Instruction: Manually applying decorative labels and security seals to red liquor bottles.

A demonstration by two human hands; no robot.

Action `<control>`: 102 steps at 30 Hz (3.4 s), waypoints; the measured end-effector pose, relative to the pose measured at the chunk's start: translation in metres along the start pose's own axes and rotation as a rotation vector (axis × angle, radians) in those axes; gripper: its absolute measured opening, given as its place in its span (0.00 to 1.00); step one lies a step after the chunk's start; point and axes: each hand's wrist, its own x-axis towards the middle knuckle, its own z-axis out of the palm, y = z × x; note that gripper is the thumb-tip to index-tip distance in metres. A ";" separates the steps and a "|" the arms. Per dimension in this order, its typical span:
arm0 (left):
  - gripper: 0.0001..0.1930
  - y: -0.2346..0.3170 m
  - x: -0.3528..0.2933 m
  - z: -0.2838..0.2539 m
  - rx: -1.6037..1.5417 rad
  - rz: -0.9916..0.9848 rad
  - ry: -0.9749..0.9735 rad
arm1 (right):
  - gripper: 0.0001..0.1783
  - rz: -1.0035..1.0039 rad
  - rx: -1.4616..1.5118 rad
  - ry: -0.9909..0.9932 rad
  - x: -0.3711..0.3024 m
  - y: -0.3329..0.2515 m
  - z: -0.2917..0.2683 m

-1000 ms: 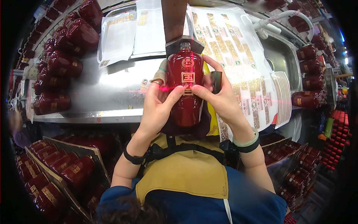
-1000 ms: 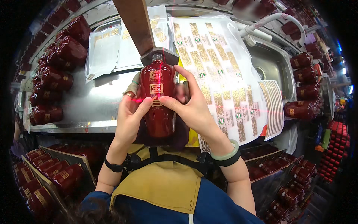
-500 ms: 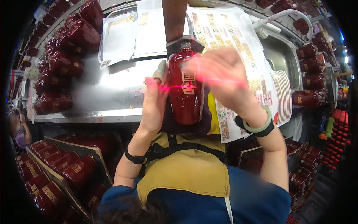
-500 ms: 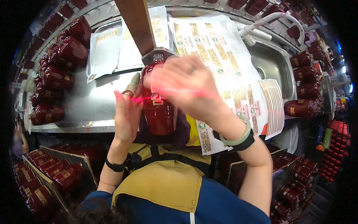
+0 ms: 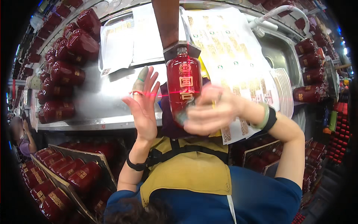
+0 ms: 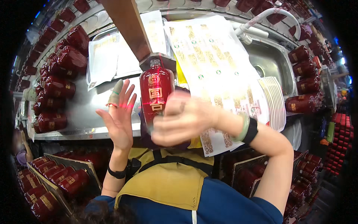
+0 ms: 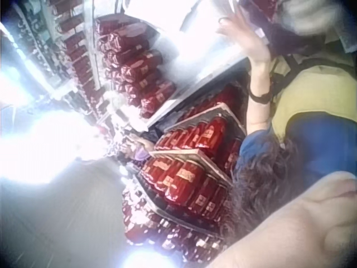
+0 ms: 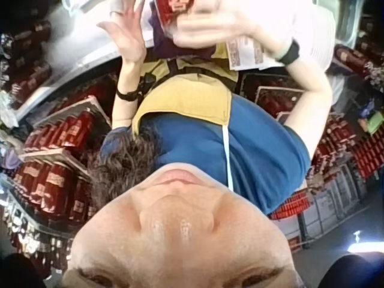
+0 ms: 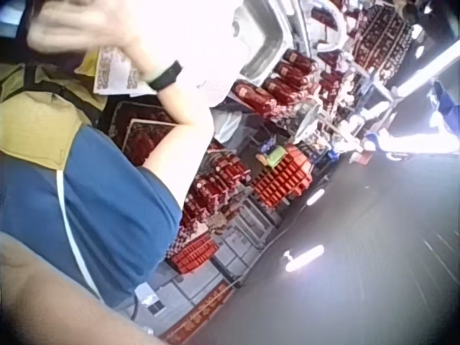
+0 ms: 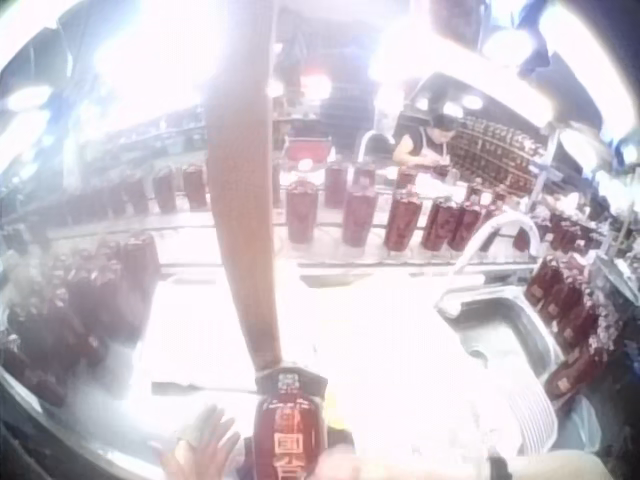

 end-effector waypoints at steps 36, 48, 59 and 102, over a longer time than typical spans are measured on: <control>0.68 -0.014 0.000 -0.005 0.325 0.157 -0.001 | 0.10 0.019 0.178 -0.121 0.018 -0.031 -0.001; 0.55 0.004 0.004 0.001 0.929 0.530 -0.040 | 0.34 1.454 -0.294 0.006 -0.101 0.122 -0.107; 0.55 0.005 -0.002 0.008 0.810 0.449 0.019 | 0.45 1.679 -0.386 -0.601 -0.197 0.179 -0.122; 0.17 -0.004 -0.034 -0.016 -0.011 -0.134 -0.107 | 0.10 1.295 0.395 -0.338 0.003 -0.058 -0.028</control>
